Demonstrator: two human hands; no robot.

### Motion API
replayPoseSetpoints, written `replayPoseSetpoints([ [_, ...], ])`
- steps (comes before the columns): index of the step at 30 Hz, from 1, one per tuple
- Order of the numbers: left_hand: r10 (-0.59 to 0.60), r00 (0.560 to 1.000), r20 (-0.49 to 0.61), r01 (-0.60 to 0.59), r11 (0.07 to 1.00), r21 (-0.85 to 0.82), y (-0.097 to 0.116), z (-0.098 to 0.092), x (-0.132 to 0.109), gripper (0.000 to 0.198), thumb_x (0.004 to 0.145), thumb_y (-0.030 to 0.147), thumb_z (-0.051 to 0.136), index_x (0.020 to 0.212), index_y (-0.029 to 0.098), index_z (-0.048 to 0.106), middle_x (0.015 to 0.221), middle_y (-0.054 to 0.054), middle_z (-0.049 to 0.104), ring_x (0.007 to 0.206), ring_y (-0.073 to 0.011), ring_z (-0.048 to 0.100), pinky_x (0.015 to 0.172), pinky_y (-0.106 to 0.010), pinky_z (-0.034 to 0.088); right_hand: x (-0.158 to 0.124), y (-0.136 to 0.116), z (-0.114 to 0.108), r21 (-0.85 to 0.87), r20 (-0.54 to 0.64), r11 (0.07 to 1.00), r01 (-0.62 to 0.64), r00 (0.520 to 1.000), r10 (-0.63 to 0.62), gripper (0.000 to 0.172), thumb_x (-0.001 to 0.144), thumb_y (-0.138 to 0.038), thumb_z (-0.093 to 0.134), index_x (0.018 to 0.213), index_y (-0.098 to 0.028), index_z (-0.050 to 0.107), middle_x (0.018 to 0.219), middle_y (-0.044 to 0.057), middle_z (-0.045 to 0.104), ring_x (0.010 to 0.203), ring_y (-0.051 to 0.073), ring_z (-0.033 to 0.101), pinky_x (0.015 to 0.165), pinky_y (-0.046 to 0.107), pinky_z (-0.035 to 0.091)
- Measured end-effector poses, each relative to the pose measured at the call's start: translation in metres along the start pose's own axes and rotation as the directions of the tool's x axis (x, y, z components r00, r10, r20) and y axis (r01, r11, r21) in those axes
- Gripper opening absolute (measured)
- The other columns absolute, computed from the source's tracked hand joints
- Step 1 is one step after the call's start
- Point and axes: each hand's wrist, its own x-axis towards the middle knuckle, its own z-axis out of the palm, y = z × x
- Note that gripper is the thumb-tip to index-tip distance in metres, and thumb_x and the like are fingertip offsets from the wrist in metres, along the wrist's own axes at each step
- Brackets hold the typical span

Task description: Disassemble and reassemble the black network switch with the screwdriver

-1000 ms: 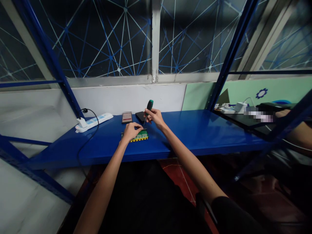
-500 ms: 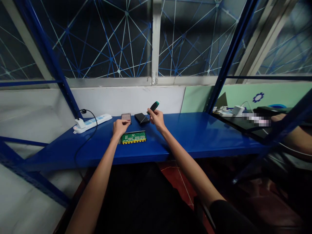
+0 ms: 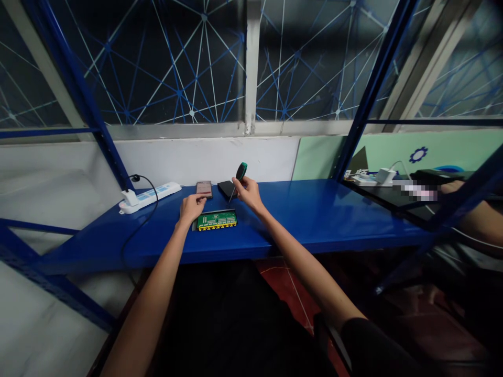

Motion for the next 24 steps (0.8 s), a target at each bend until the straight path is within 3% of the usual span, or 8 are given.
replayPoseSetpoints([
  [4, 0.048, 0.998, -0.029, -0.047, 0.999, 0.024, 0.006, -0.001, -0.009, 0.031, 0.088, 0.035, 0.056, 0.111, 0.024, 0.075, 0.098, -0.007, 0.076, 0.093, -0.0242, 0.069, 0.075, -0.027, 0.051, -0.009, -0.006, 0.010, -0.131, 0.036, 0.987, 0.091, 0.996, -0.087, 0.041, 0.088, -0.057, 0.052, 0.070, -0.020, 0.049, 0.056, -0.003, 0.050, 0.051, 0.010, 0.044, 0.050, 0.022, 0.033],
  [12, 0.146, 0.989, -0.011, -0.143, 0.978, 0.153, 0.013, 0.003, -0.015, 0.027, 0.089, 0.033, 0.053, 0.101, 0.027, 0.077, 0.096, -0.007, 0.076, 0.094, -0.0264, 0.069, 0.074, -0.028, 0.050, -0.032, -0.016, 0.031, -0.160, 0.188, 0.966, 0.202, 0.967, -0.171, 0.041, 0.090, -0.054, 0.051, 0.066, -0.022, 0.043, 0.052, -0.003, 0.048, 0.052, 0.012, 0.045, 0.051, 0.023, 0.030],
  [24, 0.129, 0.991, 0.018, -0.130, 0.977, 0.169, 0.014, 0.002, -0.016, 0.028, 0.090, 0.035, 0.052, 0.103, 0.027, 0.076, 0.098, -0.007, 0.076, 0.095, -0.0269, 0.069, 0.075, -0.029, 0.050, -0.036, -0.019, 0.034, -0.064, 0.228, 0.989, 0.133, 0.967, -0.115, 0.041, 0.090, -0.058, 0.050, 0.070, -0.023, 0.045, 0.051, -0.003, 0.049, 0.049, 0.013, 0.048, 0.048, 0.023, 0.031],
])
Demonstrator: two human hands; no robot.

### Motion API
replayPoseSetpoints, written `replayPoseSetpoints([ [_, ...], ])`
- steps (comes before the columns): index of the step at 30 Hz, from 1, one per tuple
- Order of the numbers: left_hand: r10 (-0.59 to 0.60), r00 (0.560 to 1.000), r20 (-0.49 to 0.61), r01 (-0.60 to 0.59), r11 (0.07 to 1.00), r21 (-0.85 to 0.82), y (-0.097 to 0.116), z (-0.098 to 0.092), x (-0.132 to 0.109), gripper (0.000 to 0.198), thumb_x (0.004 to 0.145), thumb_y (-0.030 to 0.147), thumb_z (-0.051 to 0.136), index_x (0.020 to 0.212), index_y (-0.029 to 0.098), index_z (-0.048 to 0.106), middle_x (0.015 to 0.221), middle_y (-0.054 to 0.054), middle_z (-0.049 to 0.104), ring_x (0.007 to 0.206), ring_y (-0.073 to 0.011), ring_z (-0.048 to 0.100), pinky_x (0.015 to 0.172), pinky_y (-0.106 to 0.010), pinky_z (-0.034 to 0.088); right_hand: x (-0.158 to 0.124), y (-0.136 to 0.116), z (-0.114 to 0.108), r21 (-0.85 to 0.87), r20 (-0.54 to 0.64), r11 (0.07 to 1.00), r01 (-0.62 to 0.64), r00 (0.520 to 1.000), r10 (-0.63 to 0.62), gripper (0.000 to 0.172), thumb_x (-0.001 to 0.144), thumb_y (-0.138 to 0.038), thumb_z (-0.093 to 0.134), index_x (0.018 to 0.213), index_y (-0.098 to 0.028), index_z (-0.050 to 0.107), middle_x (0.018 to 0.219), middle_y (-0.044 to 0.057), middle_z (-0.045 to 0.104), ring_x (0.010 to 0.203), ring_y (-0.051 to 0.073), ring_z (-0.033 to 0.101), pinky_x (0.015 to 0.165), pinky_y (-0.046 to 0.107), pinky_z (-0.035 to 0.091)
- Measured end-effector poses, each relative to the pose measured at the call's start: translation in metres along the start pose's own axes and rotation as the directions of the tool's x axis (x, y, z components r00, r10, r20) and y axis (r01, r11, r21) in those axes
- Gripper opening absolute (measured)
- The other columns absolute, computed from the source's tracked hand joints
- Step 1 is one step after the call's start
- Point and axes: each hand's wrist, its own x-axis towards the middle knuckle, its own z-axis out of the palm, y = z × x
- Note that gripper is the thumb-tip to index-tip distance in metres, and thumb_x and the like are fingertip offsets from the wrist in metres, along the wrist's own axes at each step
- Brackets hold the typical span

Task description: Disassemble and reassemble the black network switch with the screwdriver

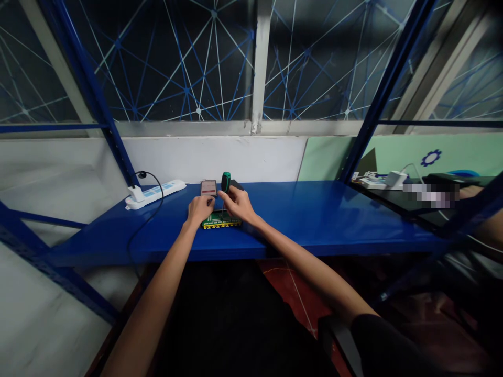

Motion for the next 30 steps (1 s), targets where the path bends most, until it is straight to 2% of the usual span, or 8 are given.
replayPoseSetpoints([
  [7, 0.017, 1.000, -0.006, -0.017, 1.000, 0.003, -0.002, 0.001, 0.001, 0.028, 0.090, 0.035, 0.052, 0.103, 0.027, 0.076, 0.098, -0.008, 0.076, 0.096, -0.0278, 0.069, 0.075, -0.030, 0.050, 0.000, -0.001, -0.001, -0.027, 0.023, 0.999, 0.023, 0.999, -0.022, 0.041, 0.090, -0.057, 0.049, 0.069, -0.022, 0.046, 0.052, -0.002, 0.050, 0.050, 0.013, 0.050, 0.047, 0.024, 0.034],
  [13, -0.031, 0.999, 0.020, 0.032, 0.999, -0.036, -0.005, -0.001, 0.002, 0.025, 0.087, 0.036, 0.058, 0.099, 0.026, 0.077, 0.098, -0.009, 0.076, 0.097, -0.0288, 0.069, 0.075, -0.029, 0.050, 0.007, -0.003, -0.006, 0.139, 0.215, 0.990, -0.013, 0.976, -0.017, 0.036, 0.085, -0.055, 0.059, 0.086, -0.019, 0.064, 0.057, -0.004, 0.051, 0.045, 0.009, 0.044, 0.044, 0.024, 0.033],
  [17, -0.051, 0.999, 0.004, 0.051, 0.981, -0.188, -0.005, -0.005, 0.003, 0.023, 0.083, 0.035, 0.062, 0.091, 0.022, 0.079, 0.094, -0.009, 0.077, 0.096, -0.0292, 0.069, 0.073, -0.028, 0.049, 0.010, -0.002, -0.011, 0.275, 0.338, 0.955, -0.110, 0.941, 0.011, 0.034, 0.081, -0.052, 0.066, 0.085, -0.018, 0.067, 0.050, -0.006, 0.047, 0.042, 0.008, 0.039, 0.042, 0.023, 0.029],
  [20, -0.011, 1.000, -0.004, 0.008, 0.907, -0.422, -0.004, -0.009, 0.005, 0.026, 0.079, 0.037, 0.065, 0.088, 0.017, 0.079, 0.091, -0.008, 0.077, 0.094, -0.0284, 0.070, 0.077, -0.030, 0.051, 0.010, -0.005, -0.016, 0.294, 0.370, 0.943, -0.158, 0.928, 0.040, 0.034, 0.079, -0.051, 0.068, 0.084, -0.018, 0.068, 0.049, -0.005, 0.052, 0.041, 0.008, 0.042, 0.041, 0.023, 0.031],
  [22, 0.021, 0.999, 0.039, 0.005, 0.813, -0.582, -0.003, -0.012, 0.006, 0.031, 0.076, 0.040, 0.067, 0.086, 0.013, 0.079, 0.091, -0.009, 0.077, 0.092, -0.0287, 0.069, 0.081, -0.033, 0.053, 0.010, -0.007, -0.019, 0.297, 0.357, 0.941, -0.164, 0.933, 0.050, 0.034, 0.078, -0.050, 0.070, 0.086, -0.018, 0.067, 0.052, -0.004, 0.055, 0.041, 0.009, 0.045, 0.041, 0.023, 0.033],
  [25, 0.120, 0.969, 0.216, 0.071, 0.702, -0.709, -0.002, -0.020, 0.002, 0.032, 0.067, 0.041, 0.073, 0.081, 0.012, 0.079, 0.088, -0.010, 0.077, 0.091, -0.0293, 0.070, 0.084, -0.037, 0.054, 0.010, -0.010, -0.021, 0.329, 0.336, 0.930, -0.165, 0.941, 0.048, 0.035, 0.075, -0.050, 0.073, 0.088, -0.018, 0.065, 0.058, -0.003, 0.059, 0.044, 0.009, 0.050, 0.040, 0.022, 0.035],
  [27, 0.219, 0.921, 0.323, 0.099, 0.671, -0.735, -0.001, -0.028, -0.003, 0.031, 0.063, 0.039, 0.076, 0.083, 0.015, 0.080, 0.091, -0.010, 0.077, 0.094, -0.0288, 0.069, 0.089, -0.039, 0.053, 0.011, -0.010, -0.022, 0.343, 0.333, 0.924, -0.172, 0.942, 0.052, 0.035, 0.074, -0.050, 0.074, 0.085, -0.019, 0.063, 0.059, -0.002, 0.061, 0.045, 0.009, 0.051, 0.039, 0.022, 0.034],
  [30, 0.287, 0.894, 0.345, 0.073, 0.665, -0.743, 0.000, -0.039, -0.009, 0.031, 0.063, 0.037, 0.076, 0.089, 0.019, 0.080, 0.098, -0.009, 0.076, 0.100, -0.0276, 0.069, 0.092, -0.039, 0.053, 0.011, -0.008, -0.023, 0.342, 0.340, 0.921, -0.186, 0.938, 0.063, 0.033, 0.076, -0.050, 0.072, 0.079, -0.019, 0.060, 0.055, -0.002, 0.059, 0.043, 0.008, 0.048, 0.038, 0.021, 0.032],
])
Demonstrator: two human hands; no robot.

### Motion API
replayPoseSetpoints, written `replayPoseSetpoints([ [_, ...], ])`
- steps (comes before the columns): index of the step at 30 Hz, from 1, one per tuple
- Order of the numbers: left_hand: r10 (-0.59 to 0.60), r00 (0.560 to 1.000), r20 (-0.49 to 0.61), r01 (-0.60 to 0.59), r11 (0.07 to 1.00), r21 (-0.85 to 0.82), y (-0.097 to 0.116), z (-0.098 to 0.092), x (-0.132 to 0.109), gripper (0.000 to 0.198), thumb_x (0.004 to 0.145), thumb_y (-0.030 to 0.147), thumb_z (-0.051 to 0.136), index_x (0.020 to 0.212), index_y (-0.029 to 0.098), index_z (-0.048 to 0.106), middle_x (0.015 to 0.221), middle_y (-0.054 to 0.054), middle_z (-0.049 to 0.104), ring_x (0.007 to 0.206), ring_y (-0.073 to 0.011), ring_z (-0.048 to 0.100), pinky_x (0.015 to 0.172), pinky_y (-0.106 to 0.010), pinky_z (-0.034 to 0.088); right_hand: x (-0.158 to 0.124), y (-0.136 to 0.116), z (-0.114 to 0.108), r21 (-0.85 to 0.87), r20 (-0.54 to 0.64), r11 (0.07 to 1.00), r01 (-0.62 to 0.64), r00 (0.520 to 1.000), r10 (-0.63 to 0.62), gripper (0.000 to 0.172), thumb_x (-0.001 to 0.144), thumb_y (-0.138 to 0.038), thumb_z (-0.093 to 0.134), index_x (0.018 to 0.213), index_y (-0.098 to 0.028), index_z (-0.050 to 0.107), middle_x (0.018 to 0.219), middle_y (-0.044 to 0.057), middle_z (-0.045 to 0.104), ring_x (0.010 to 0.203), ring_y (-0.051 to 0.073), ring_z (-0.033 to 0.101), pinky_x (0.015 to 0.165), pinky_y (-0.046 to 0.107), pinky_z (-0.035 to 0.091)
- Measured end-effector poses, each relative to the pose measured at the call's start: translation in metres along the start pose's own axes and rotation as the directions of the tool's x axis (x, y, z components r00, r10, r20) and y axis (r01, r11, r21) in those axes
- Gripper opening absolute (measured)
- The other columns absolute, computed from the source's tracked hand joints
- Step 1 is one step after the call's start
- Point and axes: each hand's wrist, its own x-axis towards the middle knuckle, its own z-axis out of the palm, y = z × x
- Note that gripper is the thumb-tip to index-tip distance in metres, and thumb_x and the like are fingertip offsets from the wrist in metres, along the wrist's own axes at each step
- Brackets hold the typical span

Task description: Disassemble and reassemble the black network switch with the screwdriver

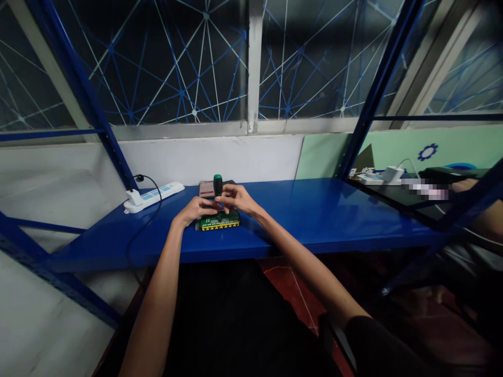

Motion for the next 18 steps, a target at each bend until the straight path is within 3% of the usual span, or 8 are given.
replayPoseSetpoints([
  [3, 0.017, 0.999, 0.051, -0.020, 0.998, 0.060, 0.0031, -0.0009, -0.0035, 0.027, 0.066, 0.036, 0.076, 0.088, 0.022, 0.080, 0.099, -0.009, 0.076, 0.100, -0.0260, 0.069, 0.088, -0.037, 0.055, 0.0006, 0.0005, -0.0019, 0.025, 0.045, 1.000, -0.007, 0.999, 0.006, 0.031, 0.078, -0.048, 0.070, 0.076, -0.019, 0.061, 0.055, -0.001, 0.060, 0.044, 0.008, 0.047, 0.039, 0.021, 0.031],
  [6, 0.033, 0.995, 0.094, -0.033, 0.999, 0.004, 0.0003, -0.0008, -0.0018, 0.024, 0.067, 0.036, 0.076, 0.086, 0.022, 0.080, 0.101, -0.009, 0.076, 0.100, -0.0254, 0.069, 0.089, -0.037, 0.054, 0.0009, 0.0006, -0.0024, 0.058, 0.073, 0.998, -0.023, 0.997, 0.019, 0.030, 0.079, -0.047, 0.070, 0.080, -0.018, 0.065, 0.056, -0.001, 0.060, 0.046, 0.009, 0.048, 0.039, 0.021, 0.031],
  [11, -0.002, 0.998, 0.065, 0.004, 0.999, -0.031, -0.0042, -0.0005, 0.0015, 0.021, 0.064, 0.034, 0.078, 0.081, 0.022, 0.080, 0.094, -0.009, 0.076, 0.097, -0.0261, 0.069, 0.092, -0.039, 0.053, 0.0014, 0.0050, 0.0002, 0.071, 0.058, 0.996, -0.056, 0.997, 0.052, 0.034, 0.080, -0.048, 0.069, 0.097, -0.018, 0.070, 0.056, -0.002, 0.058, 0.048, 0.010, 0.049, 0.041, 0.022, 0.031],
  [18, 0.035, 0.994, 0.107, -0.029, 0.998, -0.055, -0.0052, -0.0008, 0.0015, 0.022, 0.066, 0.034, 0.078, 0.082, 0.019, 0.079, 0.093, -0.010, 0.076, 0.097, -0.0255, 0.069, 0.092, -0.038, 0.052, 0.0004, 0.0058, 0.0055, 0.064, 0.079, 0.996, -0.056, 0.996, 0.051, 0.033, 0.079, -0.049, 0.071, 0.080, -0.016, 0.067, 0.052, -0.002, 0.057, 0.044, 0.008, 0.045, 0.040, 0.022, 0.030],
])
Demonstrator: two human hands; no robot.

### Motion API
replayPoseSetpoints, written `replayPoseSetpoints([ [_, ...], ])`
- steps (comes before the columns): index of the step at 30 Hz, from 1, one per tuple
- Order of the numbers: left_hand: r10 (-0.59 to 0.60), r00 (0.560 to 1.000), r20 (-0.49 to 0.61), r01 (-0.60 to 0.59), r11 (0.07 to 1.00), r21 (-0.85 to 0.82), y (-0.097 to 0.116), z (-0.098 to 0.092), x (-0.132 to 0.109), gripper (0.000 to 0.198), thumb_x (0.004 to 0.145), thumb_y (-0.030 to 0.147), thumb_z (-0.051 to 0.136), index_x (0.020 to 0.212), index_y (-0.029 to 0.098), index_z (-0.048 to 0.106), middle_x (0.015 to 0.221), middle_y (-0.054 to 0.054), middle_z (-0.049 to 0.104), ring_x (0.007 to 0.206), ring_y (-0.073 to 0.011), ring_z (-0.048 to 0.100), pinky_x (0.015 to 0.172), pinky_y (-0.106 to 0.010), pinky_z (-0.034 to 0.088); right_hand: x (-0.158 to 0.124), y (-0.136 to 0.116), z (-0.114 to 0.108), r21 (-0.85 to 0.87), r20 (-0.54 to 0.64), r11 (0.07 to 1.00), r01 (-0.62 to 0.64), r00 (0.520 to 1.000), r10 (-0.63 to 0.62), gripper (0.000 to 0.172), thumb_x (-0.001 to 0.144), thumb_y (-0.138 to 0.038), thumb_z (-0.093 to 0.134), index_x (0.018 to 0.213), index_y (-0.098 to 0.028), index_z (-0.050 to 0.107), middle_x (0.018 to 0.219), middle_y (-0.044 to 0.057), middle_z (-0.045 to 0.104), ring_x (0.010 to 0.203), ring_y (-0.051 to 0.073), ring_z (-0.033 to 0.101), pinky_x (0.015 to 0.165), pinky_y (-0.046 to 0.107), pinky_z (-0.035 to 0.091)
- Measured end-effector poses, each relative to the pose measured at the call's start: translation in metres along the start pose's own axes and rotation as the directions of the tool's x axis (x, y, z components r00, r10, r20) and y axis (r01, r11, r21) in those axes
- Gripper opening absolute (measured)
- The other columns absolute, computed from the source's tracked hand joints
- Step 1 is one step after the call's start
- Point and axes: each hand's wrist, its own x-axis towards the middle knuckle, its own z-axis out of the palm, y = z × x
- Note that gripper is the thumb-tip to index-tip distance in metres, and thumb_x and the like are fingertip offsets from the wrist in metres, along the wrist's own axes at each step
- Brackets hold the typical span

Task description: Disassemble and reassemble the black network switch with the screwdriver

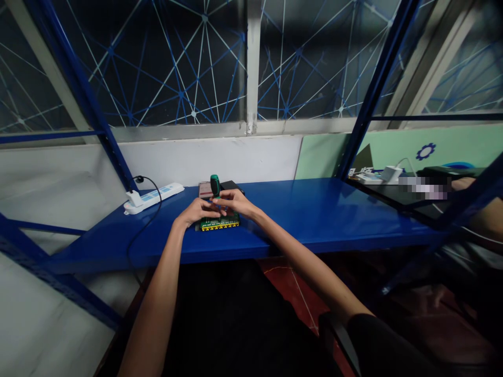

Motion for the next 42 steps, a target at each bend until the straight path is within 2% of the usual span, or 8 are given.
replayPoseSetpoints([
  [8, 0.032, 0.999, -0.001, -0.032, 0.999, -0.030, -0.007, -0.001, 0.005, 0.025, 0.066, 0.034, 0.081, 0.081, 0.014, 0.079, 0.089, -0.012, 0.076, 0.093, -0.0263, 0.069, 0.092, -0.038, 0.052, 0.002, -0.003, 0.003, 0.010, 0.013, 0.999, -0.031, 0.999, 0.031, 0.036, 0.080, -0.050, 0.070, 0.084, -0.015, 0.064, 0.050, -0.003, 0.057, 0.041, 0.007, 0.046, 0.038, 0.021, 0.031],
  [16, 0.057, 0.998, 0.041, -0.053, 0.995, -0.082, -0.009, -0.003, 0.003, 0.027, 0.069, 0.030, 0.081, 0.091, 0.015, 0.078, 0.099, -0.012, 0.076, 0.100, -0.0265, 0.068, 0.096, -0.040, 0.051, 0.022, 0.004, 0.006, -0.016, 0.004, 0.998, -0.061, 0.998, 0.061, 0.036, 0.079, -0.051, 0.069, 0.073, -0.015, 0.066, 0.046, -0.003, 0.054, 0.038, 0.006, 0.044, 0.035, 0.021, 0.026],
  [23, 0.082, 0.996, -0.037, -0.083, 0.996, -0.033, -0.011, 0.001, 0.006, 0.027, 0.067, 0.029, 0.082, 0.086, 0.011, 0.077, 0.091, -0.013, 0.076, 0.094, -0.0285, 0.069, 0.093, -0.042, 0.053, 0.023, 0.004, 0.009, 0.066, 0.024, 0.997, -0.044, 0.999, 0.042, 0.037, 0.074, -0.048, 0.074, 0.082, -0.013, 0.067, 0.066, 0.002, 0.067, 0.037, 0.004, 0.043, 0.034, 0.021, 0.029],
  [31, 0.064, 0.997, -0.037, -0.067, 0.991, -0.115, -0.012, 0.000, 0.004, 0.020, 0.065, 0.028, 0.082, 0.073, 0.014, 0.070, 0.076, -0.009, 0.074, 0.089, -0.0257, 0.069, 0.087, -0.039, 0.054, 0.021, 0.006, 0.006, 0.050, 0.000, 0.998, -0.032, 0.999, 0.033, 0.035, 0.076, -0.049, 0.074, 0.075, -0.015, 0.066, 0.064, 0.001, 0.066, 0.037, 0.005, 0.043, 0.034, 0.022, 0.031],
  [35, 0.041, 0.996, -0.080, -0.049, 0.993, -0.104, -0.011, 0.000, 0.004, 0.024, 0.061, 0.028, 0.084, 0.064, 0.014, 0.065, 0.071, -0.008, 0.072, 0.085, -0.0259, 0.070, 0.085, -0.039, 0.054, 0.022, 0.010, 0.006, 0.069, 0.013, 0.997, -0.018, 1.000, 0.017, 0.038, 0.074, -0.051, 0.074, 0.078, -0.014, 0.067, 0.063, 0.002, 0.066, 0.036, 0.005, 0.043, 0.034, 0.022, 0.032],
  [39, 0.052, 0.996, -0.071, -0.059, 0.994, -0.095, -0.007, 0.002, 0.004, 0.023, 0.061, 0.028, 0.084, 0.066, 0.014, 0.067, 0.075, -0.008, 0.074, 0.089, -0.0263, 0.070, 0.088, -0.040, 0.053, 0.021, 0.007, 0.008, 0.049, -0.005, 0.998, -0.035, 0.999, 0.036, 0.040, 0.073, -0.053, 0.075, 0.079, -0.014, 0.067, 0.063, 0.002, 0.066, 0.037, 0.005, 0.042, 0.034, 0.022, 0.031],
  [42, 0.057, 0.998, -0.039, -0.061, 0.993, -0.097, -0.005, 0.003, 0.002, 0.021, 0.064, 0.028, 0.082, 0.075, 0.014, 0.071, 0.084, -0.010, 0.075, 0.095, -0.0262, 0.069, 0.092, -0.040, 0.051, 0.018, 0.001, 0.009, 0.036, -0.043, 0.999, -0.034, 0.998, 0.035, 0.039, 0.072, -0.053, 0.075, 0.070, -0.015, 0.065, 0.062, 0.002, 0.065, 0.038, 0.005, 0.042, 0.035, 0.023, 0.031],
])
